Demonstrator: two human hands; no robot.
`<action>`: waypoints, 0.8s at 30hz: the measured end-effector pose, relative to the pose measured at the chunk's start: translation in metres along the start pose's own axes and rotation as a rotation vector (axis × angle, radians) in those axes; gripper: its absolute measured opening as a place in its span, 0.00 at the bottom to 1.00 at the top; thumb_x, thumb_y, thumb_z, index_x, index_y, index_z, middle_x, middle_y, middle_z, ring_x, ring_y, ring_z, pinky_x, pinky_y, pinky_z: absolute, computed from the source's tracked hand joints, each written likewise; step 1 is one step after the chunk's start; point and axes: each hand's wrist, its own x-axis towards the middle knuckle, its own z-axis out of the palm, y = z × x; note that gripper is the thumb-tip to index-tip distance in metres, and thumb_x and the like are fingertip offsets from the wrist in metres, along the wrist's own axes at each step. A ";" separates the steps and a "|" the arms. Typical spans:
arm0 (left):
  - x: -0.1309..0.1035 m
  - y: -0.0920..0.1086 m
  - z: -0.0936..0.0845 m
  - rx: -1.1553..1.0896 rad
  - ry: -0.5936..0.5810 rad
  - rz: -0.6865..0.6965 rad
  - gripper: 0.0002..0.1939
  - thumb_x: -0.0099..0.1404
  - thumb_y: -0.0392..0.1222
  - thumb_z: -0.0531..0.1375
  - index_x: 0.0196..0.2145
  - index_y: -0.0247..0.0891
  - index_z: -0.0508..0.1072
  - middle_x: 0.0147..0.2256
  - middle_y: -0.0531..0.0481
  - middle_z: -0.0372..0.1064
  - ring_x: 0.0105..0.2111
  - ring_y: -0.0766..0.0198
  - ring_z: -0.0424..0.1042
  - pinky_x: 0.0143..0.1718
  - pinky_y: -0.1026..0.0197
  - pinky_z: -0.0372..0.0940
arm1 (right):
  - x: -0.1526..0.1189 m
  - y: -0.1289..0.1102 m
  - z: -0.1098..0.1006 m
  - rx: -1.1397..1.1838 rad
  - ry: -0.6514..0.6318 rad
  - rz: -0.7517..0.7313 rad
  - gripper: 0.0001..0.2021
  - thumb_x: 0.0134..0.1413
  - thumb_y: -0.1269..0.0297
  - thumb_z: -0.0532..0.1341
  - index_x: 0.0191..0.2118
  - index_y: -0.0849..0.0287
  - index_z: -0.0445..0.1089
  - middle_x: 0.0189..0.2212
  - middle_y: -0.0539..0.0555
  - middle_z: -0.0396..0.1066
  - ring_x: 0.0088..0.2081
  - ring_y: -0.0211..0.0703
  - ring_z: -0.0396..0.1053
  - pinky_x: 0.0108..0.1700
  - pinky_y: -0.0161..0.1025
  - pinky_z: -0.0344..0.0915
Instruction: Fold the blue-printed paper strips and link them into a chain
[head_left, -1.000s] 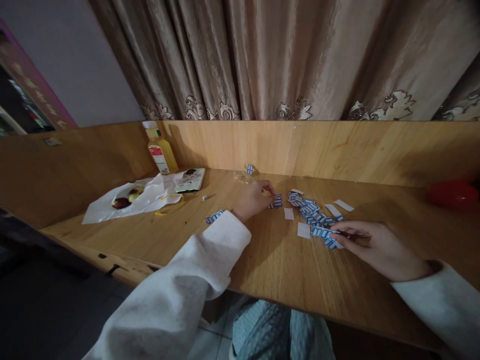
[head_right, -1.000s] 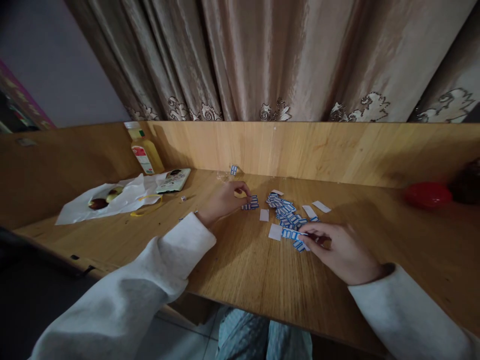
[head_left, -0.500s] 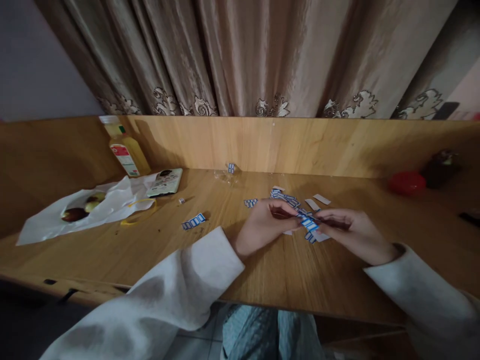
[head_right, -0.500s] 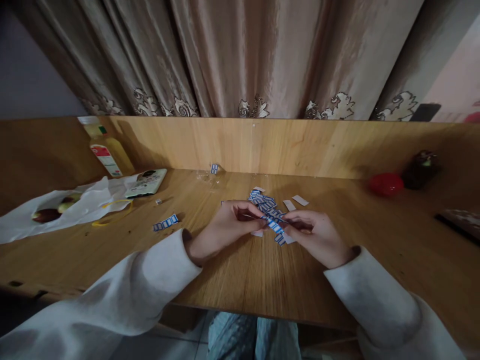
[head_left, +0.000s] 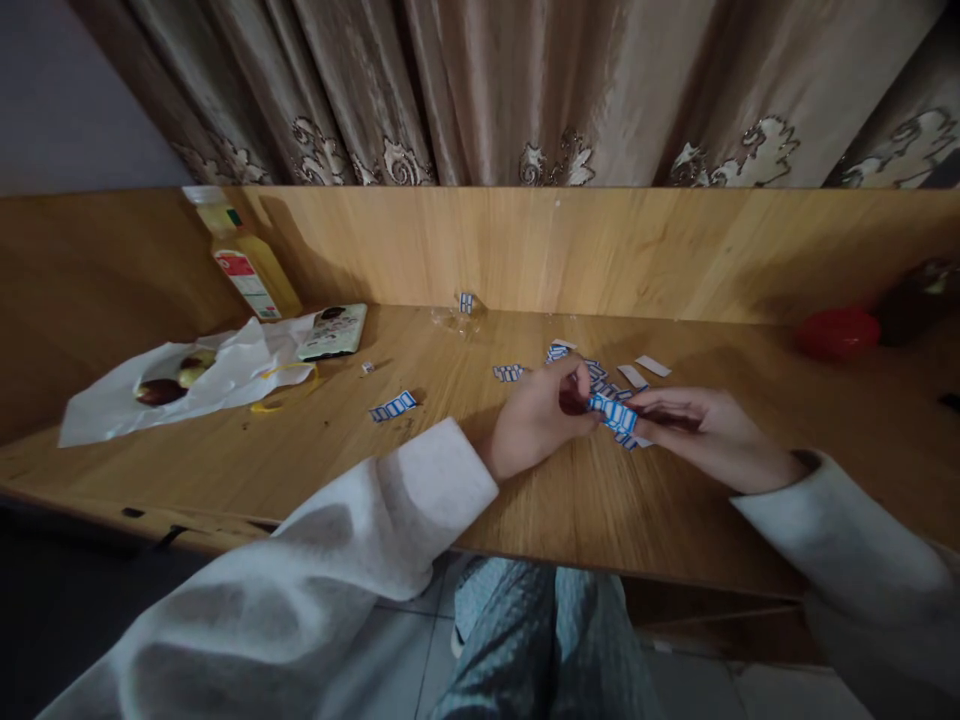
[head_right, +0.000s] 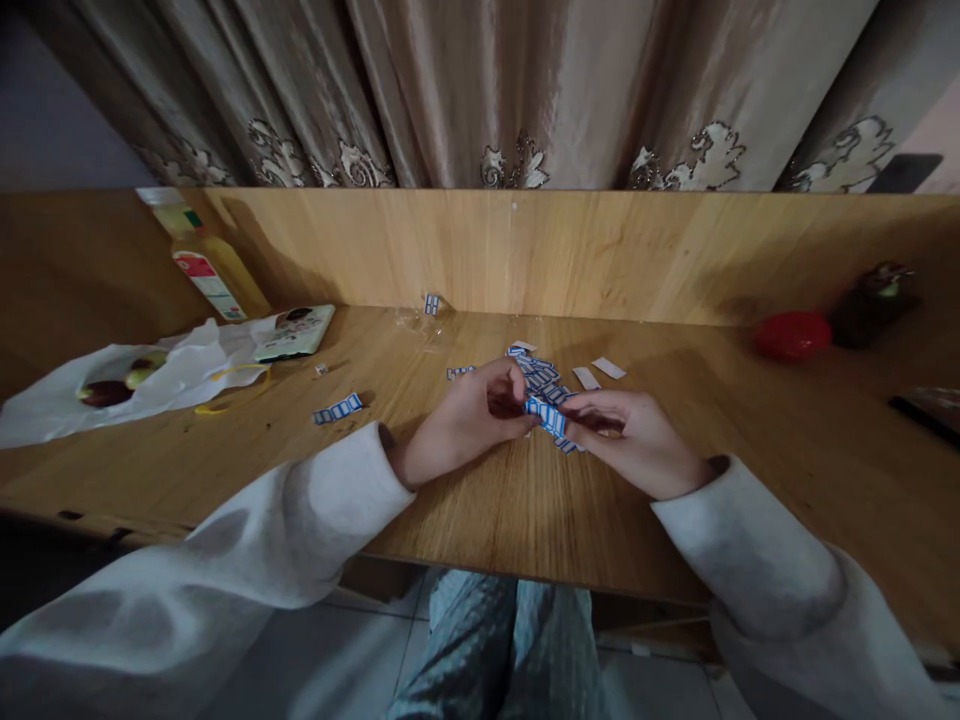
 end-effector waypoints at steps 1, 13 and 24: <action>0.000 0.000 0.000 0.046 0.008 0.008 0.11 0.54 0.32 0.60 0.35 0.36 0.63 0.28 0.55 0.67 0.28 0.71 0.67 0.30 0.67 0.60 | 0.000 0.000 0.000 -0.033 -0.024 -0.006 0.13 0.43 0.55 0.65 0.33 0.59 0.75 0.32 0.54 0.77 0.32 0.44 0.74 0.36 0.41 0.72; -0.001 0.012 0.002 0.427 -0.178 0.209 0.10 0.58 0.34 0.56 0.40 0.37 0.63 0.34 0.51 0.66 0.34 0.66 0.65 0.35 0.65 0.58 | 0.001 0.009 0.002 -0.217 -0.083 -0.102 0.10 0.47 0.57 0.62 0.32 0.58 0.73 0.31 0.52 0.75 0.32 0.42 0.72 0.38 0.41 0.70; -0.006 0.032 -0.009 0.570 -0.201 0.285 0.05 0.61 0.39 0.57 0.36 0.36 0.69 0.38 0.47 0.67 0.42 0.61 0.65 0.43 0.59 0.60 | 0.001 0.011 0.005 -0.198 -0.110 -0.127 0.07 0.47 0.62 0.60 0.30 0.59 0.71 0.28 0.53 0.74 0.29 0.42 0.71 0.33 0.41 0.68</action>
